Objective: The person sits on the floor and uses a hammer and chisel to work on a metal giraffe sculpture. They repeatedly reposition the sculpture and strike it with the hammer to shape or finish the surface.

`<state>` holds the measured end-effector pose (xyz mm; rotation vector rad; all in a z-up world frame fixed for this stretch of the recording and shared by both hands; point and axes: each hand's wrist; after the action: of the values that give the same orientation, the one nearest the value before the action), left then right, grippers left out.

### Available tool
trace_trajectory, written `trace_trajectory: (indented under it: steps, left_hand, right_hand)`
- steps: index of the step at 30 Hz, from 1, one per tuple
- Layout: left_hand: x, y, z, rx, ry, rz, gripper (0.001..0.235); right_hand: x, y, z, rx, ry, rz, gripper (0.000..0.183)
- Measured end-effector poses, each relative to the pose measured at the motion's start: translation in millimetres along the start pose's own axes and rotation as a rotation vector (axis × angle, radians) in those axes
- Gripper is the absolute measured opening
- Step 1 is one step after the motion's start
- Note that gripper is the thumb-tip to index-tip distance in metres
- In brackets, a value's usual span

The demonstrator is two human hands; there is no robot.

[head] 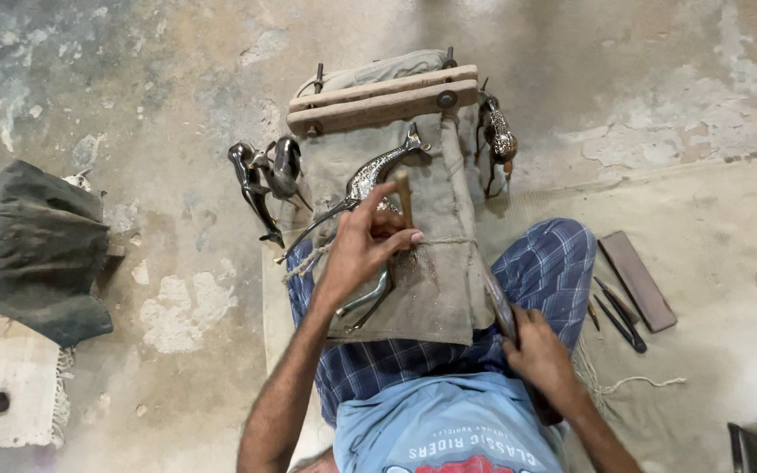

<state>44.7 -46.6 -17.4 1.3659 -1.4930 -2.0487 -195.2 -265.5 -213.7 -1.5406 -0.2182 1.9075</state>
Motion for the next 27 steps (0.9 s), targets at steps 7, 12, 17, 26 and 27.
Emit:
trace_trajectory:
  steps: [7,12,17,26,27]
  left_hand:
    - [2.3,6.7,-7.2,0.109,0.010,-0.061,0.061]
    - [7.2,10.0,-7.0,0.190,-0.001,-0.177,0.052]
    - [12.9,10.1,-12.3,0.149,-0.019,-0.201,0.049]
    - [15.5,12.3,-17.8,0.148,-0.031,-0.231,0.052]
    - [15.2,13.1,-17.2,0.151,-0.028,-0.237,0.052]
  right_hand:
    - [-51.1,55.3,-24.6,0.196,-0.156,-0.791,0.061]
    - [-83.3,47.8,-20.9,-0.287,0.318,-0.967,0.067]
    - [-83.3,30.3,-37.5,-0.190,0.174,-0.816,0.041]
    - [-131.5,-3.4,-45.9,-0.220,0.347,-0.391,0.053]
    - [-138.9,-9.5,-46.9,-0.173,0.339,-0.354,0.052]
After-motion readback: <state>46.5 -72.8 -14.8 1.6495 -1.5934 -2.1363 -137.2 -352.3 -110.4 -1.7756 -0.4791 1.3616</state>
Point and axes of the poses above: each hand's wrist, its own z-axis away from the middle knuckle, its own x-axis out of the palm, y = z × x, and after that the axes turned 2 degrees about -x, right-handed
